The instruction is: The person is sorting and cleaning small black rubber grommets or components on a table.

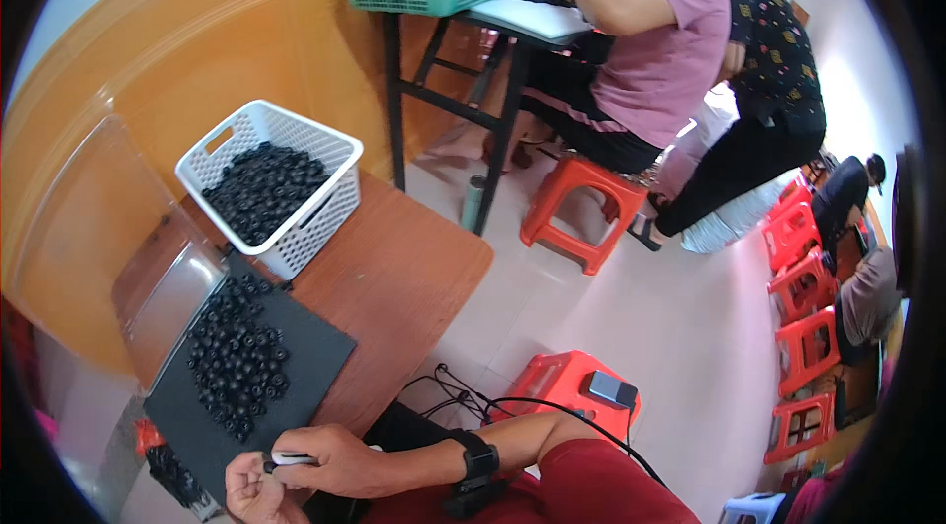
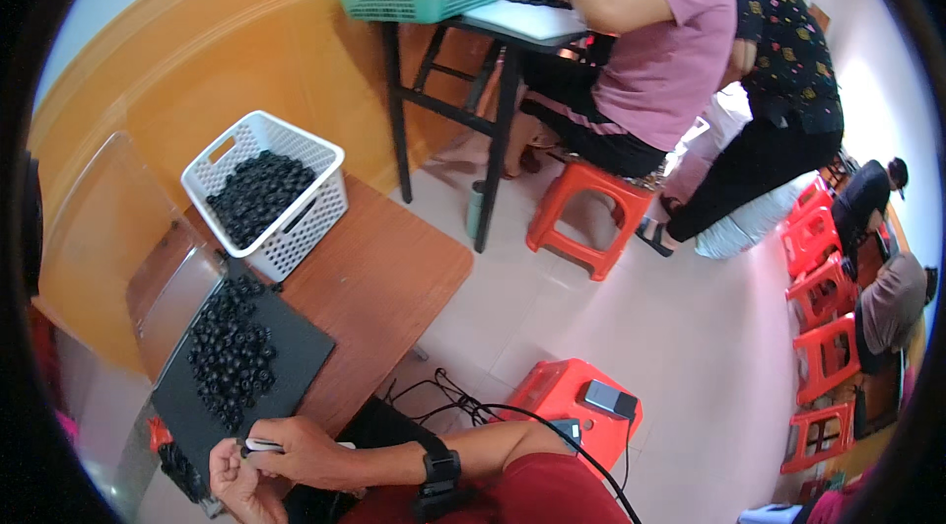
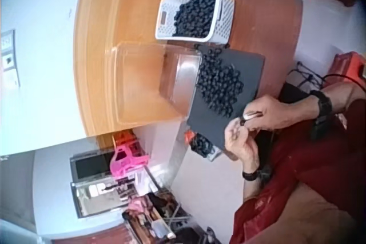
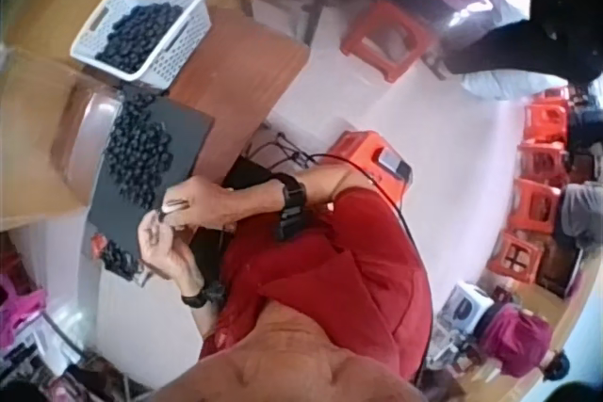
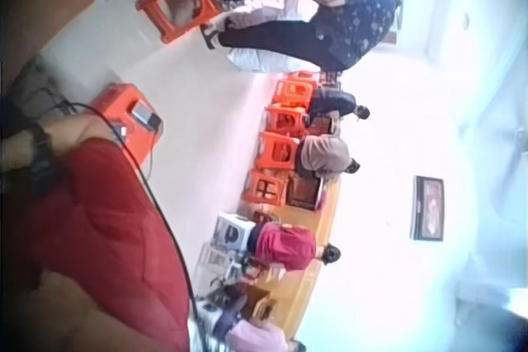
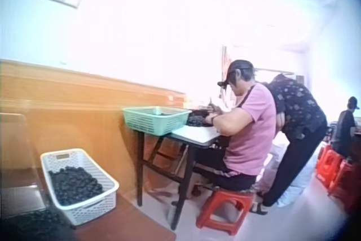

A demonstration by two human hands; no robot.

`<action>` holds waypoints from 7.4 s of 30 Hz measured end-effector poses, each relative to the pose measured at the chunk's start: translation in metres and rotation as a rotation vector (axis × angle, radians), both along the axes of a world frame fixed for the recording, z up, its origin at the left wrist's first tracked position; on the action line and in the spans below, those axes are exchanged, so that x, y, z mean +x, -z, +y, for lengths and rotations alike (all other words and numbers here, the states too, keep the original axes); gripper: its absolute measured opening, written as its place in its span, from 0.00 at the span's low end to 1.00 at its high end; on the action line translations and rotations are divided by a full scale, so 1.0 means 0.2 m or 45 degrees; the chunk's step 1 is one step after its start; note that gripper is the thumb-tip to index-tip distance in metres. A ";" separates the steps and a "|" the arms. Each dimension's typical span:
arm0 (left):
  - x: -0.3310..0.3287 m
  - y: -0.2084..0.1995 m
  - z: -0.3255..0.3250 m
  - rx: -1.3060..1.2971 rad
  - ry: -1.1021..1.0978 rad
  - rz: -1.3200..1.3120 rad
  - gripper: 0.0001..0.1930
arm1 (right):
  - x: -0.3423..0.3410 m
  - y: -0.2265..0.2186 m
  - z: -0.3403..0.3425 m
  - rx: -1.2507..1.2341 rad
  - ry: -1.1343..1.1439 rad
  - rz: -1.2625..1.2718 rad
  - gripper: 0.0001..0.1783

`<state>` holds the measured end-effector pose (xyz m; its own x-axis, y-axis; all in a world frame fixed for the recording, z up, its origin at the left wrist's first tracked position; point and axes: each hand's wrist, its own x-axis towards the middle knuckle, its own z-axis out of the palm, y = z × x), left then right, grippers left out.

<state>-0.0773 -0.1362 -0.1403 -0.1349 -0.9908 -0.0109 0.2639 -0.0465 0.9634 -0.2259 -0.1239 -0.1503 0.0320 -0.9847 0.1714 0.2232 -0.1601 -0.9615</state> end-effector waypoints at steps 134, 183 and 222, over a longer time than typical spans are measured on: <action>0.08 0.00 -0.05 0.303 0.193 0.531 0.11 | 0.01 -0.05 -0.09 -0.582 0.219 0.794 0.06; 0.05 0.00 0.03 0.323 0.056 0.453 0.15 | 0.03 0.02 -0.08 -1.007 0.472 1.025 0.19; 0.06 -0.02 0.02 0.430 0.189 0.633 0.12 | -0.02 0.03 -0.13 -0.871 0.292 0.877 0.09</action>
